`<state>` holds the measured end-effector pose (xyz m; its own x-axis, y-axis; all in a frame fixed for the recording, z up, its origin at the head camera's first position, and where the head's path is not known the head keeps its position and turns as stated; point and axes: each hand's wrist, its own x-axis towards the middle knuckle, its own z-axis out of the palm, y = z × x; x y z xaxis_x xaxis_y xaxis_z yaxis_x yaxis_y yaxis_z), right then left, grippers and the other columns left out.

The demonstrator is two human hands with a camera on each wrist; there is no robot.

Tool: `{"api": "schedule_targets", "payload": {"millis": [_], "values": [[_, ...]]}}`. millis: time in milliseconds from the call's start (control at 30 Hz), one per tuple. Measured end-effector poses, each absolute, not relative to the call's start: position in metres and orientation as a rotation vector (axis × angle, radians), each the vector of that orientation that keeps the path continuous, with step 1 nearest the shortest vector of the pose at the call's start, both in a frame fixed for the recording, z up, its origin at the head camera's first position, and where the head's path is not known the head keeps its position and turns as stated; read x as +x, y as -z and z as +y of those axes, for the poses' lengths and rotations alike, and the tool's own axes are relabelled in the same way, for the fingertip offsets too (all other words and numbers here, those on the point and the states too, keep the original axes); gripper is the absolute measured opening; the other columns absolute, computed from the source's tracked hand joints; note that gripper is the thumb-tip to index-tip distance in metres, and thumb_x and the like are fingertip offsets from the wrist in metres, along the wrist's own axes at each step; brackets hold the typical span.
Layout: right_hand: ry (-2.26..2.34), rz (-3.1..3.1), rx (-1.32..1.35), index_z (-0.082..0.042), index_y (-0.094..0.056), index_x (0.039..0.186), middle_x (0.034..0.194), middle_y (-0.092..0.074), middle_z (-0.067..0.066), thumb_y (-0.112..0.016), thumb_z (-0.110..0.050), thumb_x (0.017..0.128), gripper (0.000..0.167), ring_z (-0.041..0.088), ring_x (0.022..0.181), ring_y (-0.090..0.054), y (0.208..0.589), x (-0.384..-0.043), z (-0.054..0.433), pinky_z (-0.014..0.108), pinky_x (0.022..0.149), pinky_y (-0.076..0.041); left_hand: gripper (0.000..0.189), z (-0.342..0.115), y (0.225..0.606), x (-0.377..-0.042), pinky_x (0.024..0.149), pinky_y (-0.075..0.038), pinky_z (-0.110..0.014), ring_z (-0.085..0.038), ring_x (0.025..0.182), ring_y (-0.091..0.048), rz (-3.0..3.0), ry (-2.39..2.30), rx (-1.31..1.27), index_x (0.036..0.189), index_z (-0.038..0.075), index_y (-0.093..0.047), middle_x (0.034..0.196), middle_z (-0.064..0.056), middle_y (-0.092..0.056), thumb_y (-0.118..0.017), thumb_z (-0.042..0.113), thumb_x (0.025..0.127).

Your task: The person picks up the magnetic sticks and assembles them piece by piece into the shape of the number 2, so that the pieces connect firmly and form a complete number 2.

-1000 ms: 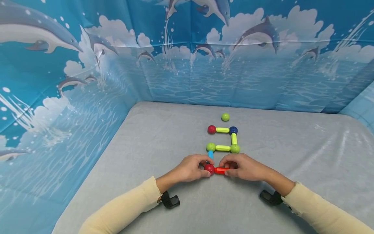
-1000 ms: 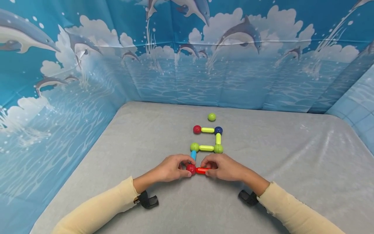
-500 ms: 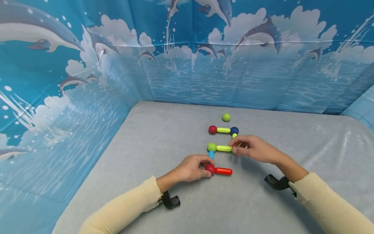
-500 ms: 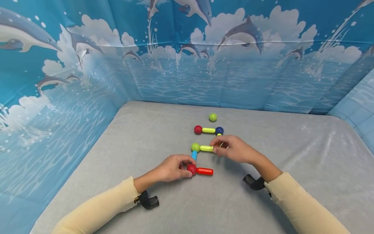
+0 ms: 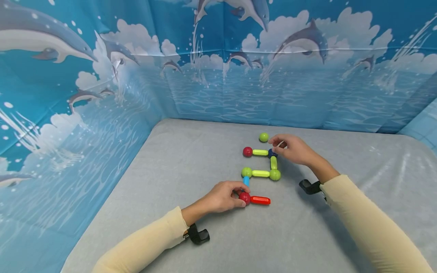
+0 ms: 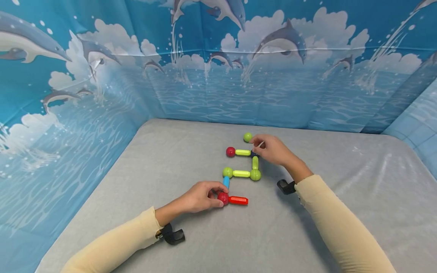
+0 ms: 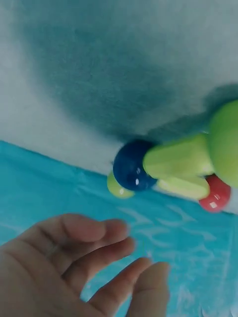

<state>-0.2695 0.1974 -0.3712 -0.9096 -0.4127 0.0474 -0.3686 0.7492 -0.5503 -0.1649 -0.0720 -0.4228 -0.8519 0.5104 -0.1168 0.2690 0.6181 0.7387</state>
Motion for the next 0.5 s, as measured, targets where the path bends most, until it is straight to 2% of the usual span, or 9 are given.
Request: {"api": "schedule_targets", "payload": {"millis": [167,300,400,500], "values": [[0.736,2.931,-0.602,-0.004,-0.048,0.143,0.142,-0.047,0.026,-0.054,-0.011,0.099,0.045,0.042,0.119,-0.055,0.376,-0.297,0.19,0.056,0.091,-0.049,0.031,-0.072,0.422,-0.165,0.067,-0.045,-0.018,-0.006,0.075,-0.055,2.514,-1.08,0.627,0.113,0.017,-0.071,0.099,-0.001,-0.067,-0.079,0.012,0.084],[0.579,2.929,-0.625,-0.008,-0.04,0.15,0.154,-0.032,0.028,-0.054,-0.011,0.097,0.055,0.049,0.134,-0.042,0.378,-0.316,0.183,0.065,0.102,-0.04,0.031,-0.071,0.421,-0.166,0.066,-0.045,-0.018,-0.006,0.074,-0.055,2.502,-1.09,0.636,0.114,0.017,-0.071,0.098,-0.001,-0.067,-0.078,0.012,0.084],[0.477,2.872,-0.618,-0.009,-0.034,0.154,0.158,-0.026,0.029,-0.053,-0.011,0.096,0.061,0.052,0.141,-0.032,0.383,-0.326,0.178,0.067,0.11,-0.033,0.031,-0.071,0.421,-0.166,0.067,-0.045,-0.018,-0.006,0.075,-0.055,2.499,-1.092,0.638,0.114,0.017,-0.071,0.099,-0.001,-0.067,-0.078,0.012,0.084],[0.465,2.809,-0.566,-0.008,-0.034,0.155,0.158,-0.029,0.028,-0.053,-0.011,0.097,0.061,0.05,0.143,-0.031,0.389,-0.332,0.176,0.065,0.112,-0.031,0.031,-0.071,0.421,-0.166,0.067,-0.045,-0.019,-0.007,0.076,-0.055,2.497,-1.096,0.633,0.114,0.017,-0.071,0.099,-0.001,-0.067,-0.078,0.012,0.084]]}}
